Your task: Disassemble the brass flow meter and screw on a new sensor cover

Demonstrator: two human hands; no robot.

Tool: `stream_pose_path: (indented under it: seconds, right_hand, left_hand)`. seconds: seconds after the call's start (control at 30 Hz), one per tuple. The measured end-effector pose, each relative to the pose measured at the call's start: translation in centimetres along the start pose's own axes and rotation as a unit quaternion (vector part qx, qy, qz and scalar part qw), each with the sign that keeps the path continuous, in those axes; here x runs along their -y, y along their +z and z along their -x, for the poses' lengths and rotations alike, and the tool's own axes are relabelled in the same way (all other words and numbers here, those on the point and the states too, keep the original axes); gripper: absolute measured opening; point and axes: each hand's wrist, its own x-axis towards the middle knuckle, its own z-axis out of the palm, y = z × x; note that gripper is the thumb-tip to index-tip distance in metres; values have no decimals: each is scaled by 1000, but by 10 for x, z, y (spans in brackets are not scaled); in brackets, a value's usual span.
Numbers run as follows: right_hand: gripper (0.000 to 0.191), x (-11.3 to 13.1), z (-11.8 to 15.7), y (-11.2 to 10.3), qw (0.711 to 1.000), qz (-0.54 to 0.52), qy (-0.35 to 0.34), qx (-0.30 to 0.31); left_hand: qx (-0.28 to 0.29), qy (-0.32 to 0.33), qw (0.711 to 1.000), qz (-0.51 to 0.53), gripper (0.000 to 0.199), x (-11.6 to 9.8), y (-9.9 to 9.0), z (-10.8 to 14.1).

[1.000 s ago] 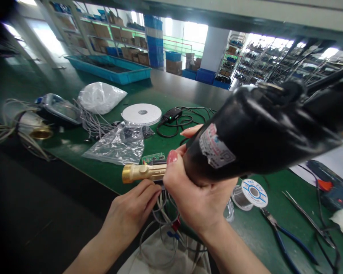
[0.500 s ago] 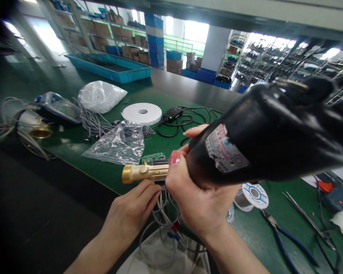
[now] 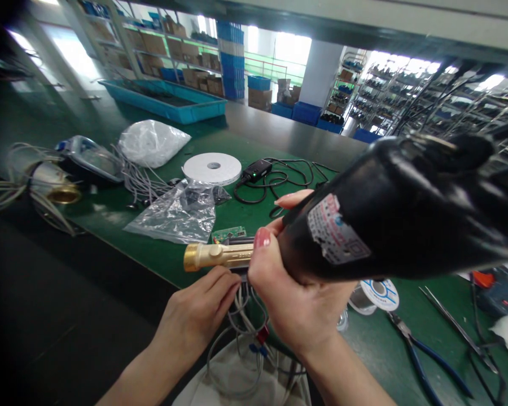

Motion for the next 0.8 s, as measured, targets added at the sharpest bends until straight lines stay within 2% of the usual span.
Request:
stream_pose_path:
  seconds: [0.23,0.4,0.63,0.8]
  right_hand:
    - [20,-1,-1,13,999,17,-30,29]
    - [23,-3,-6,17,999,31,-16,36]
    - [23,-3,-8,8,999,20,-15,24]
    - [23,1,-7,4,1000,-13,5,16]
  left_hand:
    - [-1,14,1000,-22,14,0,-2,0]
    - [19,31,999,-14,14,-1,-9,-4]
    - [124,19,990,-65,16,-11,-17,-21]
    - [166,1,979,-120,15,-15,-16,-30]
